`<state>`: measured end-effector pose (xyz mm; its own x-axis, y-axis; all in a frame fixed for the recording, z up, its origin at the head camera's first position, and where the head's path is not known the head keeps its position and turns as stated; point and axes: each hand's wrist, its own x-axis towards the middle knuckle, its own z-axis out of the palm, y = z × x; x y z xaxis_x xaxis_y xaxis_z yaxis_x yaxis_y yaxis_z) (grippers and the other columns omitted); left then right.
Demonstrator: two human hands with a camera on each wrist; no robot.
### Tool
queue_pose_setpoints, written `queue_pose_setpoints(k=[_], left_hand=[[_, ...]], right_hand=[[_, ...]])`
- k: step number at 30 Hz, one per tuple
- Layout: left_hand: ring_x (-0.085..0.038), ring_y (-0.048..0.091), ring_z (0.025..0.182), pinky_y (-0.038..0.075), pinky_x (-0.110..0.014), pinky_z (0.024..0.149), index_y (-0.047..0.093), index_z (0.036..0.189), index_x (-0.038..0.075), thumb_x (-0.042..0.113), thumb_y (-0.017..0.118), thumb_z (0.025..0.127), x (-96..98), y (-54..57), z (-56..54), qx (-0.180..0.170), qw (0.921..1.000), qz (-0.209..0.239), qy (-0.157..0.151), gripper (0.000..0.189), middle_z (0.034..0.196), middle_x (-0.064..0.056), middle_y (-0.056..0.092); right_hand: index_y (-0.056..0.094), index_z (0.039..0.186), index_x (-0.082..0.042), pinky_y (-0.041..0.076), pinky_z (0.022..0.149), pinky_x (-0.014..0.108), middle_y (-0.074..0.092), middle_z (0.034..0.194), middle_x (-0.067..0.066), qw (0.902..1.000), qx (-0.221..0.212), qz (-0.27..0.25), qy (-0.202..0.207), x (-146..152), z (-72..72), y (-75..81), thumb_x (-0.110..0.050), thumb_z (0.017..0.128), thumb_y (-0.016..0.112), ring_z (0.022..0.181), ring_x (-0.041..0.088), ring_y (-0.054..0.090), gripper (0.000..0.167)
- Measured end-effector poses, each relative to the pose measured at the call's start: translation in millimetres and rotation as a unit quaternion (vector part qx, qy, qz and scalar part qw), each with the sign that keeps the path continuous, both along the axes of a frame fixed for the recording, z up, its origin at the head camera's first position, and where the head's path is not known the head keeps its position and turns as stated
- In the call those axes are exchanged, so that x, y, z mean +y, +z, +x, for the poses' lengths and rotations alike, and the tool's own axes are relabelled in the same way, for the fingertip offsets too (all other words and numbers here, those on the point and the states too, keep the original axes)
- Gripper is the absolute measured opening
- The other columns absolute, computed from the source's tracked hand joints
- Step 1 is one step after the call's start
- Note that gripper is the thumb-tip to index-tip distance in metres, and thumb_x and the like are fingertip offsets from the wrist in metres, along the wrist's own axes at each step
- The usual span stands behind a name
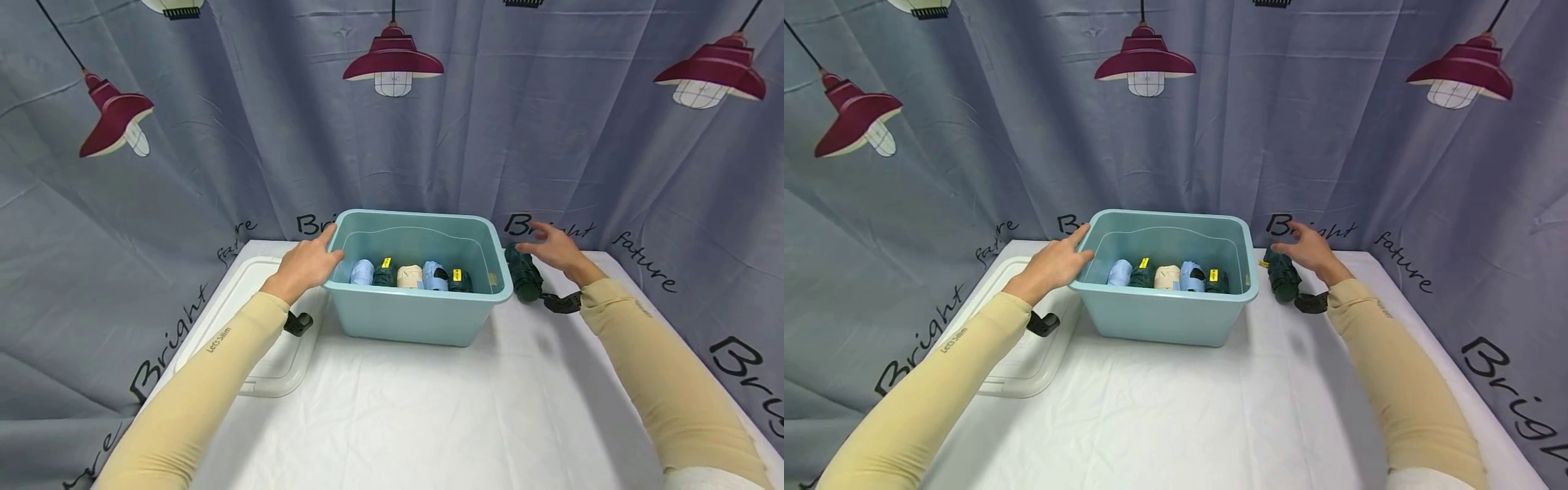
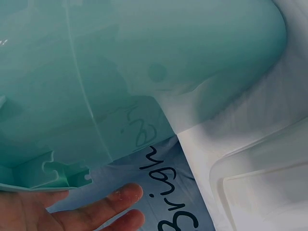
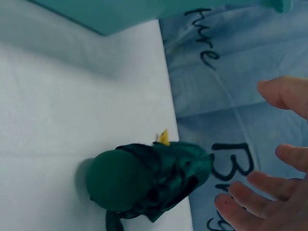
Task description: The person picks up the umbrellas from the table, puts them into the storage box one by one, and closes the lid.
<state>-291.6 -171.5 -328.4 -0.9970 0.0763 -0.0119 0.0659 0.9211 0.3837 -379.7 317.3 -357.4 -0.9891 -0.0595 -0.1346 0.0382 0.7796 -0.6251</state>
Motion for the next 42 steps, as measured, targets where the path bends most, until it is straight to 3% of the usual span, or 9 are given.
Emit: queue_pose_setpoints(k=[14,23,31,37,42], left_hand=[[-0.033,0.064,0.096,0.048,-0.046,0.076,0.012,0.164,0.026,0.044,0.039,0.100,0.1,-0.5,-0.7,0.002,1.0000,-0.001,-0.001,0.071,0.134,-0.023,0.061],[-0.031,0.063,0.090,0.046,-0.044,0.073,0.013,0.164,0.027,0.045,0.040,0.100,0.9,-0.5,-0.8,0.005,1.0000,0.000,0.005,0.071,0.128,-0.021,0.064],[-0.030,0.063,0.080,0.045,-0.041,0.067,0.013,0.164,0.027,0.045,0.041,0.101,1.0,-2.8,-2.0,0.003,1.0000,0.005,0.005,0.071,0.105,-0.018,0.068],[-0.030,0.063,0.089,0.046,-0.042,0.070,0.015,0.164,0.026,0.044,0.041,0.100,0.0,-1.7,-1.5,0.008,0.9999,0.006,0.008,0.071,0.127,-0.021,0.065],[-0.031,0.063,0.094,0.046,-0.043,0.073,0.012,0.164,0.029,0.045,0.040,0.100,0.3,-1.8,-1.9,0.002,0.9999,0.004,0.010,0.072,0.132,-0.021,0.062]], right_hand=[[0.007,0.161,-0.001,0.029,0.111,0.068,0.017,0.159,0.037,0.9997,-0.019,0.002,-0.014,7,-11.5,-35.4,-0.038,0.094,0.067,0.143,0.056,0.025,0.097],[0.005,0.161,0.001,0.027,0.112,0.068,0.016,0.159,0.038,0.9994,-0.026,0.002,-0.024,7,-18.6,-53.1,-0.037,0.092,0.070,0.143,0.057,0.022,0.102],[0.007,0.160,0.003,0.034,0.108,0.067,0.019,0.158,0.038,0.9988,-0.035,0.016,-0.032,2,-22.4,-62.7,-0.029,0.088,0.075,0.141,0.057,0.028,0.103],[0.007,0.160,0.003,0.034,0.107,0.068,0.019,0.158,0.038,0.9987,-0.035,0.016,-0.033,0,-23.5,-63.8,-0.022,0.088,0.074,0.140,0.058,0.028,0.102],[0.007,0.159,0.003,0.037,0.106,0.067,0.020,0.156,0.039,0.9985,-0.037,0.021,-0.033,-1,-23.9,-64.5,-0.019,0.089,0.072,0.138,0.058,0.031,0.099]])
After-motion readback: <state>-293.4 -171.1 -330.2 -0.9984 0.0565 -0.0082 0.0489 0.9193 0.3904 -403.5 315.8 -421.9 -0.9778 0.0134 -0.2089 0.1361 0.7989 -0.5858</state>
